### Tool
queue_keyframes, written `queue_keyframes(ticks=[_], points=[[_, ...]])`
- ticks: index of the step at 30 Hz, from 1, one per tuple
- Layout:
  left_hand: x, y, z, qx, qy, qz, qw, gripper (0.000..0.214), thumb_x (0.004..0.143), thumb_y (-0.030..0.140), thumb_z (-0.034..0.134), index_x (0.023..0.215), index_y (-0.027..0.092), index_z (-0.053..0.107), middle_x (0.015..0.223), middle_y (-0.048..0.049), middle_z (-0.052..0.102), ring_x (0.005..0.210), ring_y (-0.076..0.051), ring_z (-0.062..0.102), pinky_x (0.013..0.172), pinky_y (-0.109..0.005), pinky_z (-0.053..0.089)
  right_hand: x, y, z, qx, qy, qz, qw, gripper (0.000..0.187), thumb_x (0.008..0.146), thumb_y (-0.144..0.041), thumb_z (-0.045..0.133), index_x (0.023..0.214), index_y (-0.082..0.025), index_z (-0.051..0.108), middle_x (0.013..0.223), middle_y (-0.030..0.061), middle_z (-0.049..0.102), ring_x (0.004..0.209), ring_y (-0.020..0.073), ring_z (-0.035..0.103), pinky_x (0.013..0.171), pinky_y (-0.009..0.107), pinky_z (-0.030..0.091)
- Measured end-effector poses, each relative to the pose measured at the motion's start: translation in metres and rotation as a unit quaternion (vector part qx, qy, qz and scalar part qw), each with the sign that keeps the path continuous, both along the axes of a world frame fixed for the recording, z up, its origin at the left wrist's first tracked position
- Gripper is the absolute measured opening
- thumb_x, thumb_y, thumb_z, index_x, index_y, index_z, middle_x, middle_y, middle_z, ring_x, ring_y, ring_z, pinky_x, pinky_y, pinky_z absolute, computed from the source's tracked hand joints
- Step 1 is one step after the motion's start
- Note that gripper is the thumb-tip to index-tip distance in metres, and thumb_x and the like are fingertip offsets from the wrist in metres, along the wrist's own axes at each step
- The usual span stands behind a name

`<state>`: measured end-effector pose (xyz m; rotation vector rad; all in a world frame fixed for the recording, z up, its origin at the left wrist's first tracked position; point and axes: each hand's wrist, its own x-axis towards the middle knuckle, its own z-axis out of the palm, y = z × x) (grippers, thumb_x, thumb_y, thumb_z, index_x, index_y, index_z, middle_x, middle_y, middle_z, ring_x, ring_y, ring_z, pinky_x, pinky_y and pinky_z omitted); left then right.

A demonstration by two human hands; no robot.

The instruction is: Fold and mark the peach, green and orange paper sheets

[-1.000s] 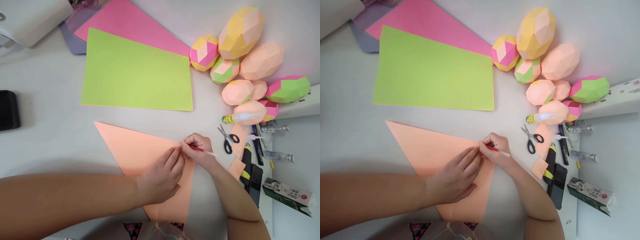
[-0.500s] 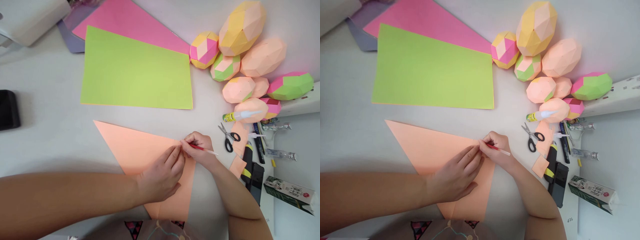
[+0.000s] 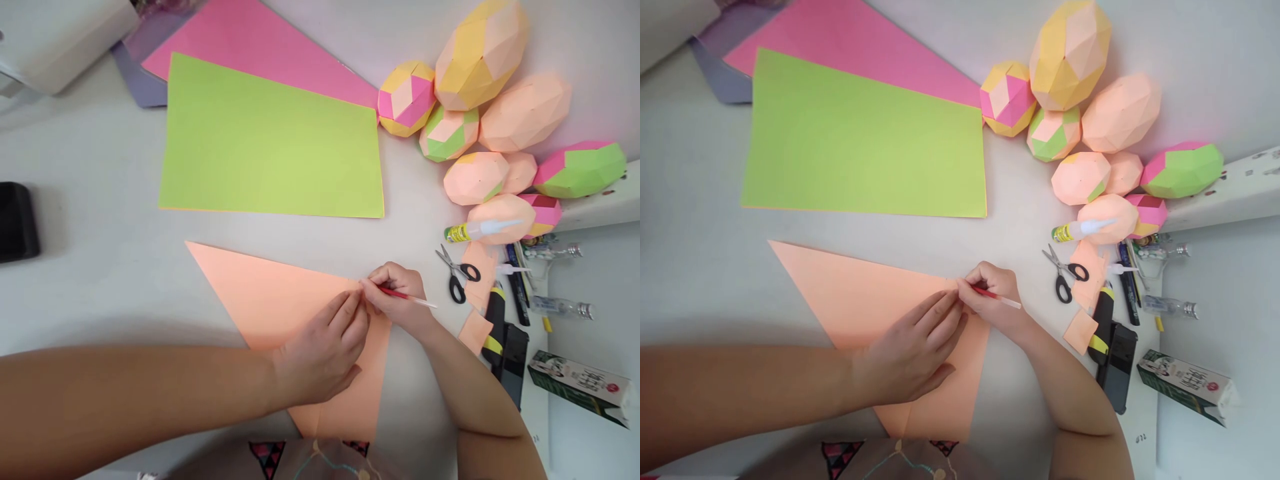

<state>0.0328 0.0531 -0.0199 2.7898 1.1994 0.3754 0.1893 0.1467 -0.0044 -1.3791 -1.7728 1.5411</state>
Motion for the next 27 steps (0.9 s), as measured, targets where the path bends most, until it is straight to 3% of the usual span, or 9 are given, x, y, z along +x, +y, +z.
queue_keyframes(ticks=[8,22,25,27], points=[[-0.001,0.000,0.000,-0.013,-0.001,-0.006,1.000,0.062,0.088,0.048,0.043,0.123,-0.001,0.055,0.126,-0.0215,0.056,0.123,-0.040,0.047,0.108,-0.050,0.030,0.002,0.011,-0.015,0.124,0.118,-0.139,0.975,0.026,0.085,-0.037,0.065,0.075,-0.021,0.047,0.069,-0.0030,0.060,0.041,0.0054,0.045,0.040,0.022,0.038],[-0.004,0.000,-0.002,-0.005,-0.019,-0.017,1.000,0.061,0.087,0.047,0.045,0.123,-0.001,0.054,0.124,-0.0243,0.054,0.123,-0.039,0.044,0.106,-0.050,0.031,0.012,0.022,-0.022,0.086,0.152,-0.108,0.979,0.030,0.079,-0.046,0.069,0.077,-0.019,0.054,0.066,-0.0042,0.059,0.043,0.0048,0.044,0.038,0.018,0.035],[-0.005,0.001,-0.001,-0.013,-0.032,-0.020,0.999,0.058,0.086,0.045,0.047,0.122,0.000,0.054,0.123,-0.0230,0.054,0.122,-0.038,0.045,0.106,-0.049,0.033,0.011,0.020,-0.020,0.120,0.136,-0.128,0.975,0.030,0.083,-0.049,0.063,0.082,-0.019,0.058,0.066,-0.0024,0.061,0.045,0.0064,0.048,0.039,0.018,0.035],[-0.005,0.002,-0.001,-0.021,-0.041,-0.020,0.999,0.054,0.086,0.042,0.048,0.121,0.001,0.054,0.121,-0.0220,0.054,0.122,-0.036,0.045,0.107,-0.049,0.033,0.012,0.013,-0.017,0.174,0.089,-0.133,0.972,0.031,0.090,-0.049,0.053,0.089,-0.019,0.061,0.072,0.0007,0.066,0.053,0.0091,0.056,0.045,0.020,0.043]])
